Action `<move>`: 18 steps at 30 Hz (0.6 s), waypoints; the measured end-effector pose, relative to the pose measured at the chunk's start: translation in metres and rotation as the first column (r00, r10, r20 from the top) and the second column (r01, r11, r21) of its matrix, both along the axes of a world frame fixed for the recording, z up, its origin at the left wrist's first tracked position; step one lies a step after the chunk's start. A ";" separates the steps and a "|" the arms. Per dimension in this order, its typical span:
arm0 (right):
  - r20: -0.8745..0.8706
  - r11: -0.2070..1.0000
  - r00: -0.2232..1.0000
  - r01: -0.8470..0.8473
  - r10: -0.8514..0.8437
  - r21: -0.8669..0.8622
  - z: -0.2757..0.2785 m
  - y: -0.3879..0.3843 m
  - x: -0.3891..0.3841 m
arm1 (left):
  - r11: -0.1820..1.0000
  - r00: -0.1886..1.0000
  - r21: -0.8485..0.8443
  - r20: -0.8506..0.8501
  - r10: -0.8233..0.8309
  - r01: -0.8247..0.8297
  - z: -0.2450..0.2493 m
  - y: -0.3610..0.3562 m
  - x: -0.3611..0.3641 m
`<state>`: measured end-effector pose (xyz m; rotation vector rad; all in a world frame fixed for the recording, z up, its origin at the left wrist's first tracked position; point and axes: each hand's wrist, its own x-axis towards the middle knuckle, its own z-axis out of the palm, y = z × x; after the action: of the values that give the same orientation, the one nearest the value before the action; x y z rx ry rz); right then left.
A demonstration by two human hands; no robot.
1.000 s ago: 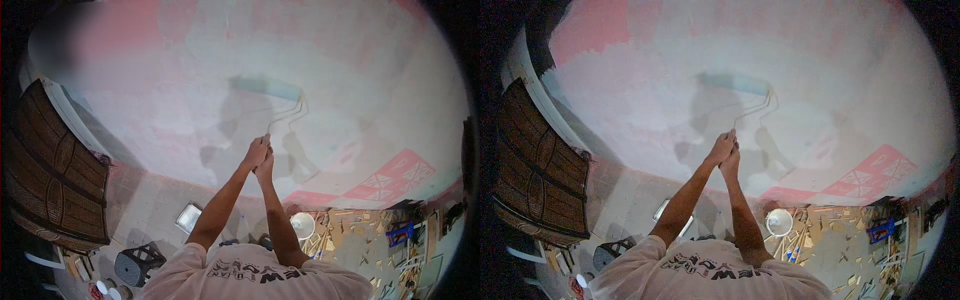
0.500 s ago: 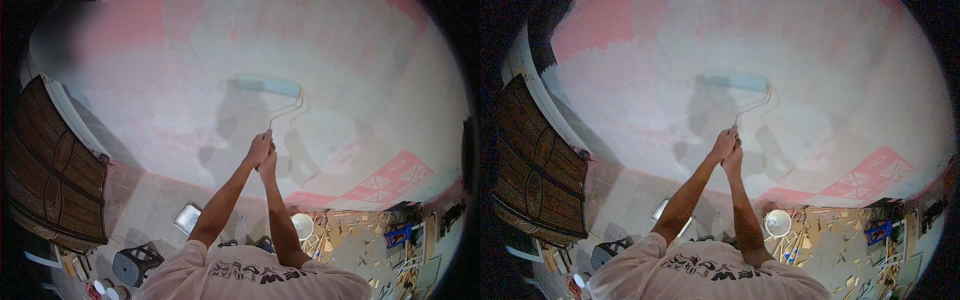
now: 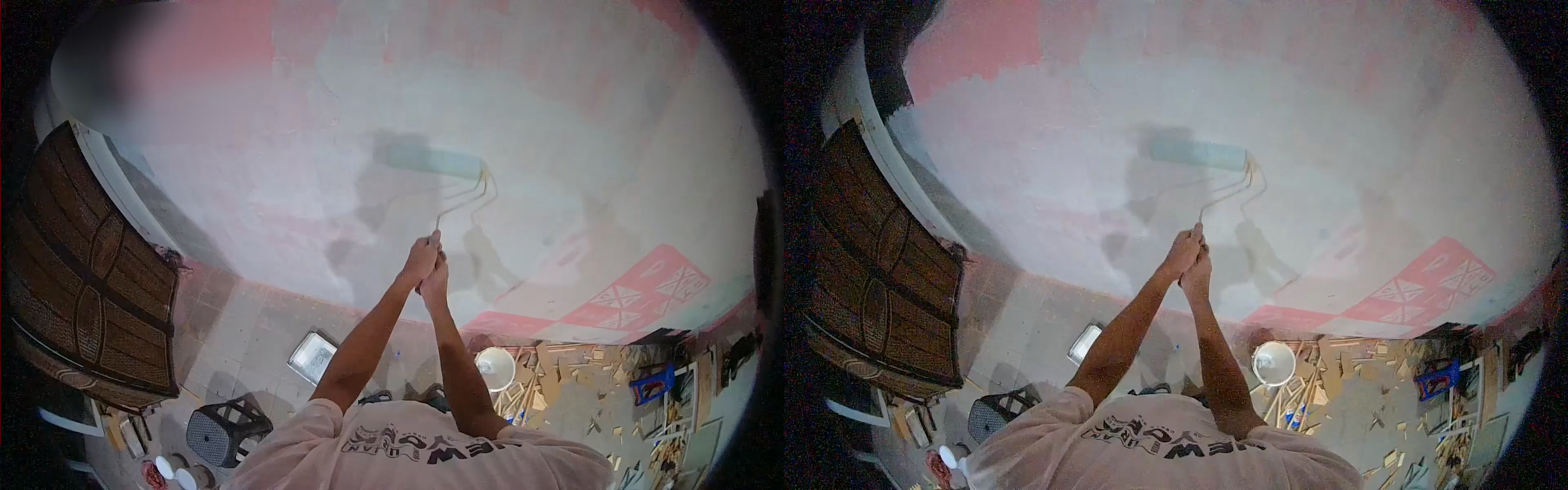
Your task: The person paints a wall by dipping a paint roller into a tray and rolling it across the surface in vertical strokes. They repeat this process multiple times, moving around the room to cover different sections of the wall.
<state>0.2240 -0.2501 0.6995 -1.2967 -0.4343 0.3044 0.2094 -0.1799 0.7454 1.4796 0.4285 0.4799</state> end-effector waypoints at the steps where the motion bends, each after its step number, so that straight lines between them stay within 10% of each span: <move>1: -0.038 1.000 0.999 0.016 -0.016 -0.007 0.006 0.000 -0.008 | 0.999 1.000 -0.036 -0.018 -0.003 0.002 -0.010 -0.002 -0.002; 12: 0.448 0.988 0.889 0.142 -0.097 -0.068 0.058 0.029 0.025 | 1.000 0.999 -0.008 0.043 -0.019 0.019 0.088 0.018 -0.001; 18: 0.222 0.999 0.974 -0.037 0.042 -0.029 0.163 0.033 0.010 | 0.993 0.982 0.115 0.188 0.010 -0.032 0.134 0.042 0.018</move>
<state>0.2342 -0.2172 0.8627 -1.3531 -0.6486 0.1987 0.2270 -0.1375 0.8797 1.5277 0.2710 0.6646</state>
